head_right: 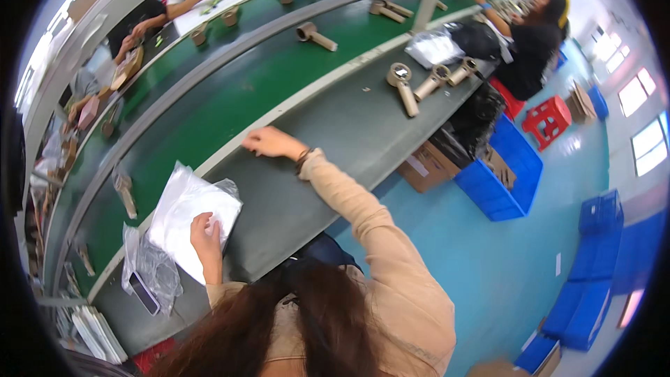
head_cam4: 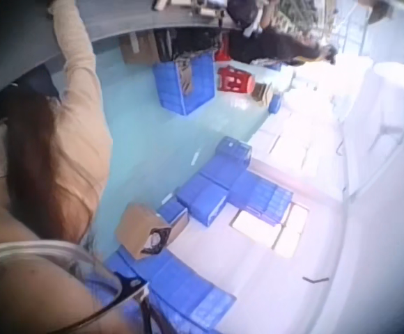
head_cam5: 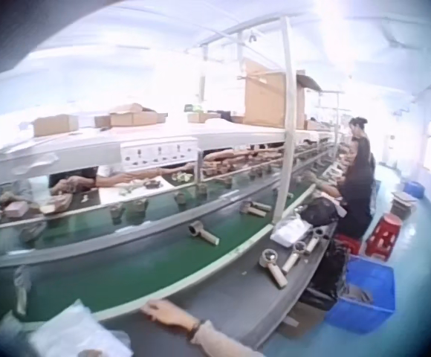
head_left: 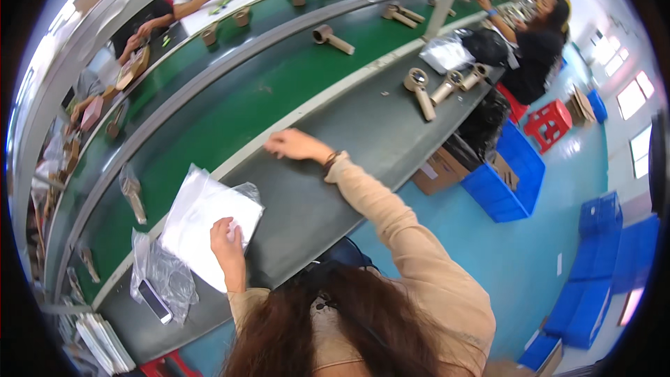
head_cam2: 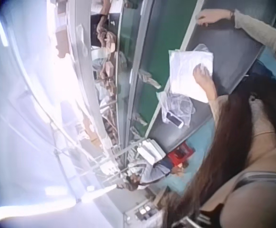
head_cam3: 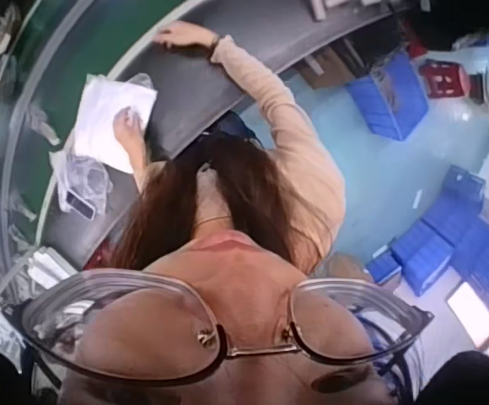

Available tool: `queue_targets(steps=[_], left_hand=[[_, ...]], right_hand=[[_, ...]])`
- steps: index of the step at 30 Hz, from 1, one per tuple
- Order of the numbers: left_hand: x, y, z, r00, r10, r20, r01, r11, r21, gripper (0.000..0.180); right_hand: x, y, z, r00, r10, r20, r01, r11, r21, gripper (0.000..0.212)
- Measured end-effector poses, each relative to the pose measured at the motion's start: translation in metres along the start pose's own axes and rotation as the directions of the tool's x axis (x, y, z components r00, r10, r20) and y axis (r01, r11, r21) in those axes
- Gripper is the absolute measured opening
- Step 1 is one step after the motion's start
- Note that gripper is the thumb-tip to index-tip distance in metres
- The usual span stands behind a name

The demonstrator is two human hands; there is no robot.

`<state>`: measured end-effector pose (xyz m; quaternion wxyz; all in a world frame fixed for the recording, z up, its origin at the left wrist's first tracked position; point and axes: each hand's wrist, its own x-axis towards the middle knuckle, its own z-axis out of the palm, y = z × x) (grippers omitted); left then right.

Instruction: Placing handheld hair dryers into individual plastic bags on an assembly line.

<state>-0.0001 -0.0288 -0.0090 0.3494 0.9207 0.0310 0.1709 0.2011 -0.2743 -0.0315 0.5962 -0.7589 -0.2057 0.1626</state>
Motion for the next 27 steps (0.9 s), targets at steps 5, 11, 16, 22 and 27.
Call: queue_targets(steps=[5,11,16,22,27], left_hand=[[0.001,0.012,-0.003,1.000,0.006,-0.019,-0.005,0.998,0.068,0.024],[0.004,0.009,-0.007,0.998,0.063,-0.010,-0.062,0.995,0.082,0.027],[0.009,0.012,-0.006,0.999,0.045,0.024,-0.046,0.997,0.061,0.028],[0.006,0.012,-0.009,1.000,0.010,0.002,-0.010,0.995,0.102,0.030],[0.002,0.001,-0.010,0.999,-0.008,0.034,0.006,0.998,0.067,0.031]], right_hand=[[0.059,0.016,-0.088,0.822,-0.309,-0.478,-0.058,0.790,-0.610,0.025],[0.144,0.043,-0.200,0.606,-0.613,-0.507,-0.389,0.328,-0.861,0.045],[0.204,0.070,-0.223,0.676,-0.407,-0.615,-0.660,0.038,-0.751,0.075],[0.240,0.074,-0.222,0.602,-0.289,-0.744,-0.795,-0.134,-0.591,0.083],[0.221,0.085,-0.253,0.636,-0.493,-0.594,-0.536,0.272,-0.799,0.048]])
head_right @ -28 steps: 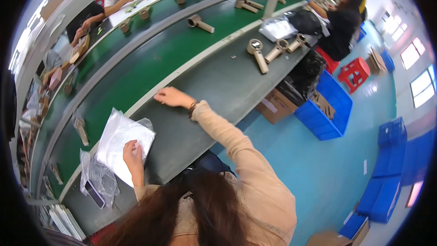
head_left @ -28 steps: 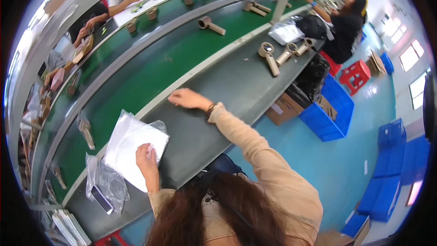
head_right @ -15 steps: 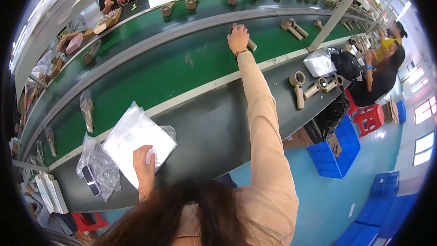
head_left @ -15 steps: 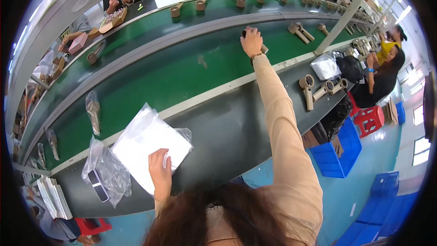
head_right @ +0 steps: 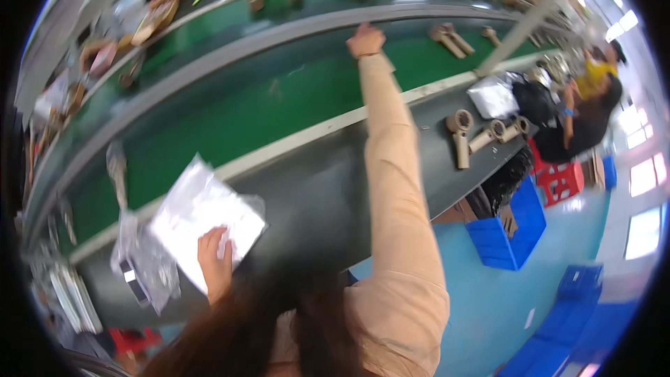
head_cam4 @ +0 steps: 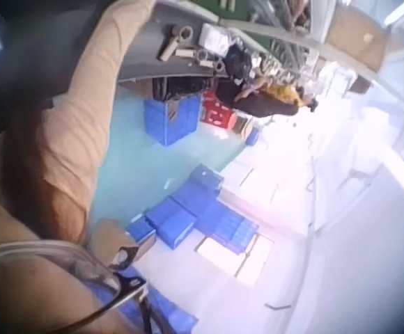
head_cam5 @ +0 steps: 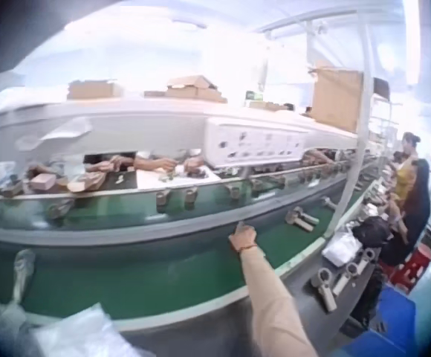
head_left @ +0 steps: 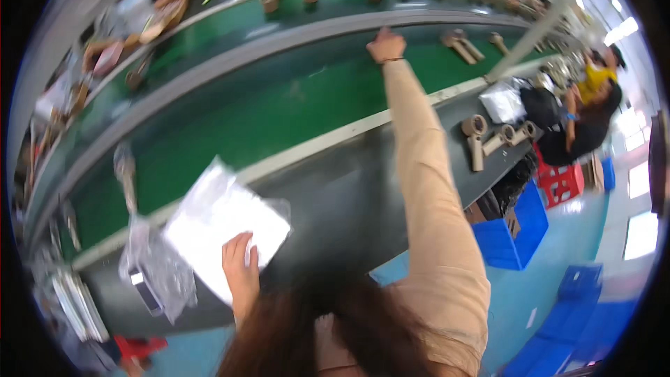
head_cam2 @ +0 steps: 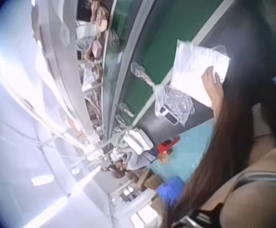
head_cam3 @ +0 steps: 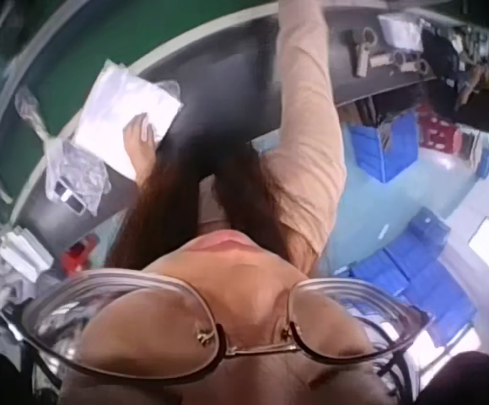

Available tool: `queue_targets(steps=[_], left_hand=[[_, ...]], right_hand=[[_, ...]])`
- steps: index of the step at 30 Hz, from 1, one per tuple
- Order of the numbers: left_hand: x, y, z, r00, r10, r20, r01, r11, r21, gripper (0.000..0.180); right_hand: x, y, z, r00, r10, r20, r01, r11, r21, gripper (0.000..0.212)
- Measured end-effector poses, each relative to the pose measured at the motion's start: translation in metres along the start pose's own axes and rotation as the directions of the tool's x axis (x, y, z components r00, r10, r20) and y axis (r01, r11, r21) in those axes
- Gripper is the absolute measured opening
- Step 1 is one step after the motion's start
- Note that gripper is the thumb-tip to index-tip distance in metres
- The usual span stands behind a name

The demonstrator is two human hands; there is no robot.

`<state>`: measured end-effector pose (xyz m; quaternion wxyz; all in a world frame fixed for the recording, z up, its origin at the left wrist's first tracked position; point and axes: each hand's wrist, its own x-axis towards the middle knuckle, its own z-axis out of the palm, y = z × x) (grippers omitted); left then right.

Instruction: Placing handheld hair dryers into individual plastic bags on an assembly line.

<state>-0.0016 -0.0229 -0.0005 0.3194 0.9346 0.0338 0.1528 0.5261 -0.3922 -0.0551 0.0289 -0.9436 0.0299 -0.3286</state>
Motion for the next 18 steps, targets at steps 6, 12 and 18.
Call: queue_targets(steps=[6,12,18], left_hand=[[0.010,0.010,-0.014,0.994,0.105,-0.011,-0.104,0.994,0.019,0.038],[0.010,0.005,-0.020,1.000,-0.008,0.018,0.011,0.982,-0.187,0.044],[0.003,0.010,-0.032,0.999,0.020,0.040,-0.007,0.949,-0.314,0.050]], right_hand=[[-0.077,-0.049,-0.201,0.979,-0.100,0.178,-0.078,0.626,0.776,0.052],[-0.270,-0.114,-0.291,0.889,-0.177,0.422,-0.458,-0.318,0.830,0.055],[-0.362,-0.173,-0.349,0.946,-0.014,0.324,-0.319,-0.219,0.922,0.057]])
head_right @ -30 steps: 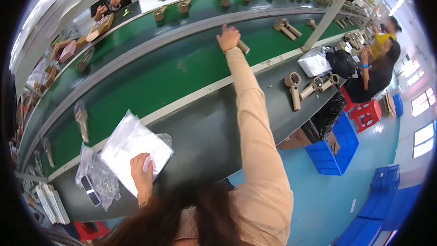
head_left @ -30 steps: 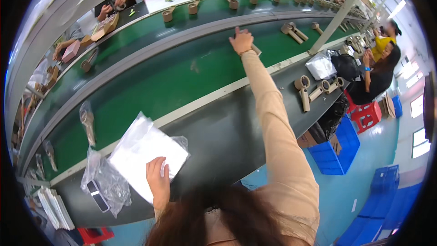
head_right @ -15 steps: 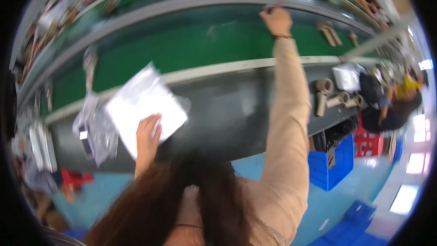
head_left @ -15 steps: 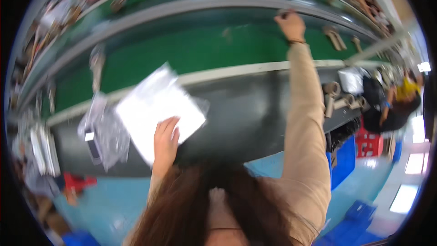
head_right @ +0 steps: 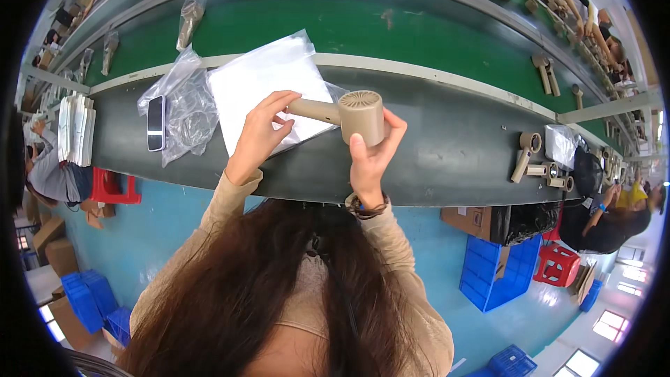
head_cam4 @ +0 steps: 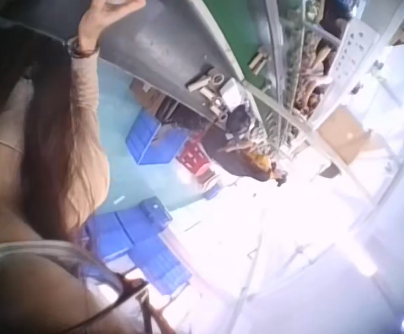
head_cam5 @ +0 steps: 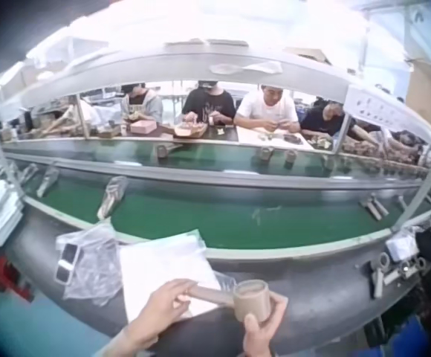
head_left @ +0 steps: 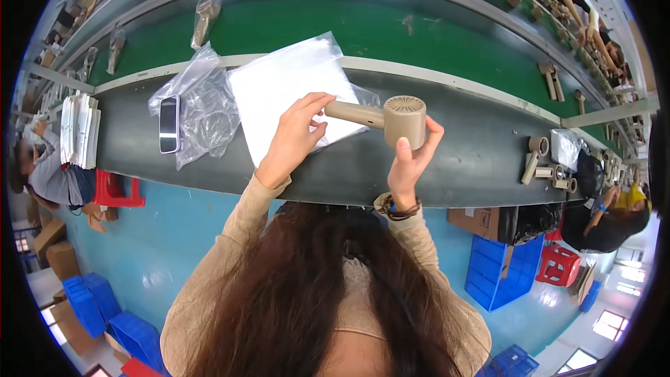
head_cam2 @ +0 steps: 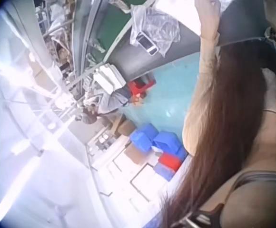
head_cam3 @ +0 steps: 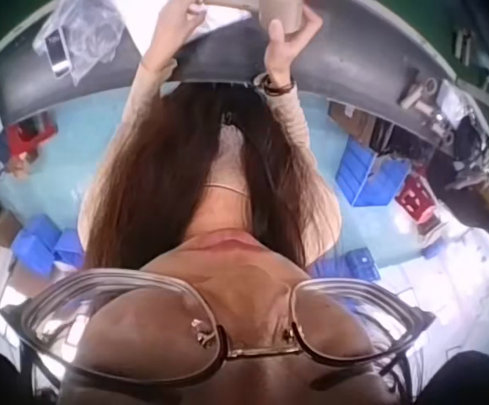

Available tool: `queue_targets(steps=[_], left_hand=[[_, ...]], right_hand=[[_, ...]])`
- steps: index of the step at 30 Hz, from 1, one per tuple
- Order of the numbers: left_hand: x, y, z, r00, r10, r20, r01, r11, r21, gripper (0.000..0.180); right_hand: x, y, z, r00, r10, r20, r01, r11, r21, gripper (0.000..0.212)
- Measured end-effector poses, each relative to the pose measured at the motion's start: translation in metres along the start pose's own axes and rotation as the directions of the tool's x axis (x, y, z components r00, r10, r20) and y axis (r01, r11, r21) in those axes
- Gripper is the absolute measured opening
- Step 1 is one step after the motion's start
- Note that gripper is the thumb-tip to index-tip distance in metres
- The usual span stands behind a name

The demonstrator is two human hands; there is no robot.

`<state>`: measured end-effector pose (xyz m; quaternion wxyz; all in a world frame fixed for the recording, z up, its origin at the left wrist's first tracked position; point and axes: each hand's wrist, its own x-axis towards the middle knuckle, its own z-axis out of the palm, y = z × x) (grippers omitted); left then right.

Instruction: Placing handheld hair dryers into individual plastic bags on an assembly line.

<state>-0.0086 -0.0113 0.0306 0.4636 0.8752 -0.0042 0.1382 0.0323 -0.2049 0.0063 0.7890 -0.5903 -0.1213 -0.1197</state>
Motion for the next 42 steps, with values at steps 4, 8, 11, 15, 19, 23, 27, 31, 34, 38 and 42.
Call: queue_targets(steps=[4,8,11,15,19,23,27,31,34,38,42], left_hand=[[-0.001,0.003,-0.007,0.999,0.006,-0.042,-0.005,1.000,0.026,0.054],[0.001,0.004,-0.013,0.998,0.055,-0.021,-0.054,0.997,0.053,0.058],[0.000,0.007,-0.013,0.993,0.121,-0.018,-0.116,0.981,0.152,0.060],[-0.002,0.017,-0.015,0.991,0.127,-0.036,-0.118,0.975,0.187,0.061],[0.000,0.022,-0.016,0.996,0.093,-0.008,-0.092,0.994,0.062,0.061],[0.003,0.030,-0.014,0.994,0.058,0.088,-0.048,0.994,-0.102,0.061],[0.008,0.045,-0.018,0.990,0.022,0.143,0.030,0.935,-0.352,0.062],[0.016,0.044,-0.033,0.989,-0.005,0.147,0.054,0.943,-0.329,0.061],[0.019,0.043,-0.041,0.988,0.043,0.147,-0.005,0.969,-0.248,0.057],[0.023,0.043,-0.046,0.988,0.123,0.096,-0.121,0.992,-0.021,0.054],[0.037,0.012,-0.048,0.978,0.209,0.009,-0.206,0.954,0.218,0.048]], right_hand=[[-0.018,-0.003,0.008,0.995,-0.093,-0.040,0.087,0.988,-0.129,0.059],[-0.021,-0.008,0.011,0.997,-0.037,-0.069,0.034,0.998,-0.052,0.060],[-0.024,-0.004,0.019,0.999,-0.029,-0.037,0.028,0.999,-0.029,0.061],[-0.021,0.004,0.021,0.999,-0.048,-0.022,0.046,0.997,-0.058,0.061],[-0.024,-0.003,0.017,0.999,-0.029,-0.020,0.030,0.999,0.014,0.060],[-0.028,0.000,0.024,0.998,0.000,-0.063,0.003,0.999,0.050,0.060],[-0.017,0.009,0.034,0.991,-0.127,0.036,0.128,0.992,-0.022,0.061],[0.000,-0.016,0.037,0.920,-0.260,0.293,0.366,0.839,-0.404,0.061],[0.016,-0.026,0.042,0.873,-0.168,0.458,0.407,0.768,-0.495,0.058],[0.038,-0.031,0.057,0.747,-0.013,0.665,0.514,0.645,-0.566,0.054],[0.077,-0.020,0.059,0.589,0.040,0.807,0.743,0.366,-0.561,0.066]])
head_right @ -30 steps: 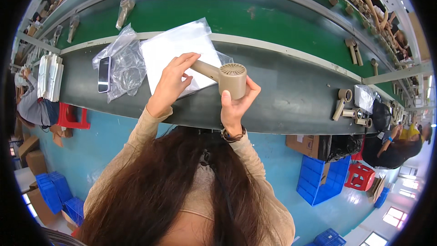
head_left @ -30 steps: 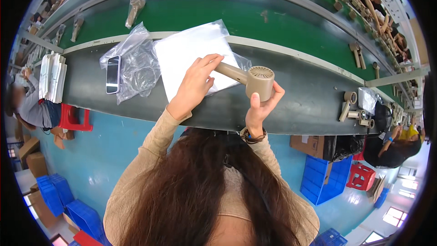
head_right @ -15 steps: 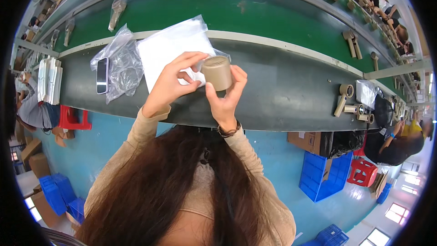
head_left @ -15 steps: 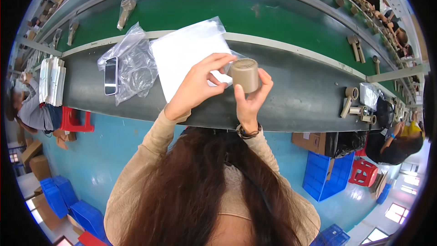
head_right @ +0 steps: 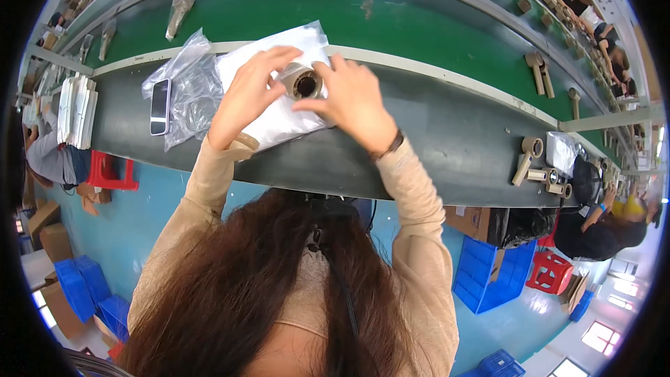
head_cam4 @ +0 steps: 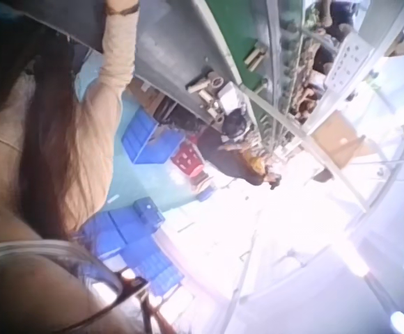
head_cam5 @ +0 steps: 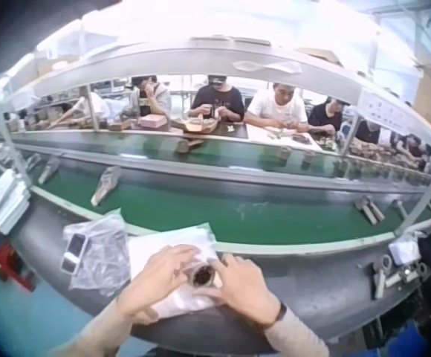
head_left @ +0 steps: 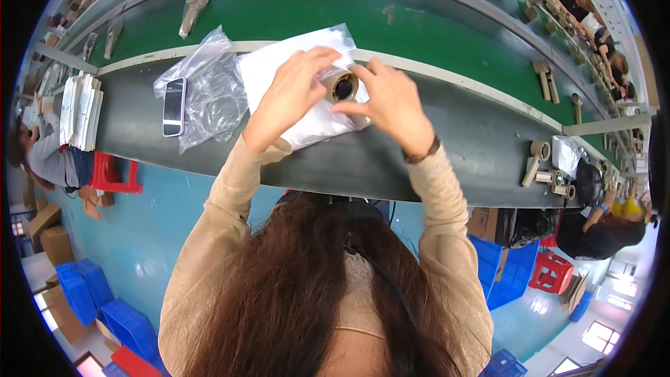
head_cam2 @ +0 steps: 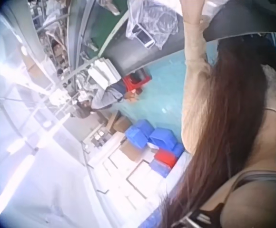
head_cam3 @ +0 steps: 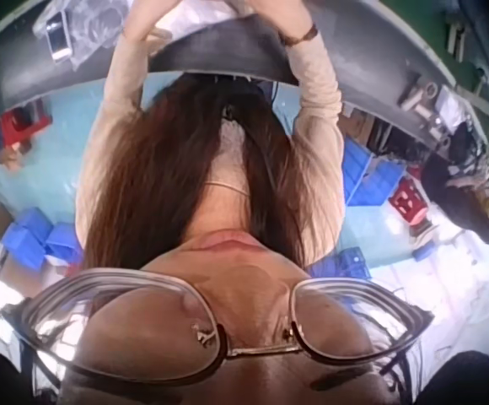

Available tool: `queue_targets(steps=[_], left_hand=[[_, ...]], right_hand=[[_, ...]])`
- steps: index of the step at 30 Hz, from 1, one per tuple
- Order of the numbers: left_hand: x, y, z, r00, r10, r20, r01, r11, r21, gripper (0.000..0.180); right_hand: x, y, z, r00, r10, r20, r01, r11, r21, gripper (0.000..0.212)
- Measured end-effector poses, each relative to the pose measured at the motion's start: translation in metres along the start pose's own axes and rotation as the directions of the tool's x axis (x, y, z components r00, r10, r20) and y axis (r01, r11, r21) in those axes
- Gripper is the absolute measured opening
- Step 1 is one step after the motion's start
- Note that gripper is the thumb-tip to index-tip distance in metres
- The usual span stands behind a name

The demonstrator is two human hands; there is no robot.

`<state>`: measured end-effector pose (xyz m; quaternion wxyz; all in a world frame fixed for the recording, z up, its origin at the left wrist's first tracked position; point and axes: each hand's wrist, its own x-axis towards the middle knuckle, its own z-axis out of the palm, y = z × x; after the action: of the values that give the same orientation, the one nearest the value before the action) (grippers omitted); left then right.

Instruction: Placing handheld hair dryers into individual plastic bags on an assembly line.

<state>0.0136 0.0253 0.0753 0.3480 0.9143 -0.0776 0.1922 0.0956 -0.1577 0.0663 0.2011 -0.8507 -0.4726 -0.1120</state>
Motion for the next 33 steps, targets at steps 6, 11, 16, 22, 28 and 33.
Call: queue_targets(steps=[6,11,16,22,28,33], left_hand=[[0.013,-0.036,0.009,0.992,-0.010,-0.126,0.031,0.987,0.159,0.048],[0.023,-0.028,-0.001,0.978,-0.196,-0.070,0.173,0.954,-0.243,0.045],[0.028,-0.029,-0.007,0.976,-0.213,0.053,0.215,0.884,-0.415,0.052],[0.039,-0.020,-0.001,0.974,-0.184,0.134,0.228,0.764,-0.604,0.054],[0.055,-0.029,0.014,0.942,-0.270,-0.198,0.071,0.739,-0.670,0.048],[0.007,-0.014,0.032,0.959,-0.266,0.103,0.281,0.942,-0.183,0.021]], right_hand=[[0.044,0.047,0.000,0.870,-0.407,0.279,0.229,0.834,0.501,0.020],[0.040,0.035,0.000,0.920,-0.337,0.201,0.050,0.608,0.792,0.007],[0.019,0.026,0.000,0.980,-0.139,0.145,-0.043,0.560,0.827,0.004],[0.021,0.025,0.008,0.979,0.018,-0.201,0.172,0.444,0.879,0.009],[0.056,0.044,0.023,0.856,0.354,-0.377,0.020,0.705,0.709,0.015],[0.105,0.135,0.030,0.654,0.542,-0.528,-0.230,0.807,0.544,0.023]])
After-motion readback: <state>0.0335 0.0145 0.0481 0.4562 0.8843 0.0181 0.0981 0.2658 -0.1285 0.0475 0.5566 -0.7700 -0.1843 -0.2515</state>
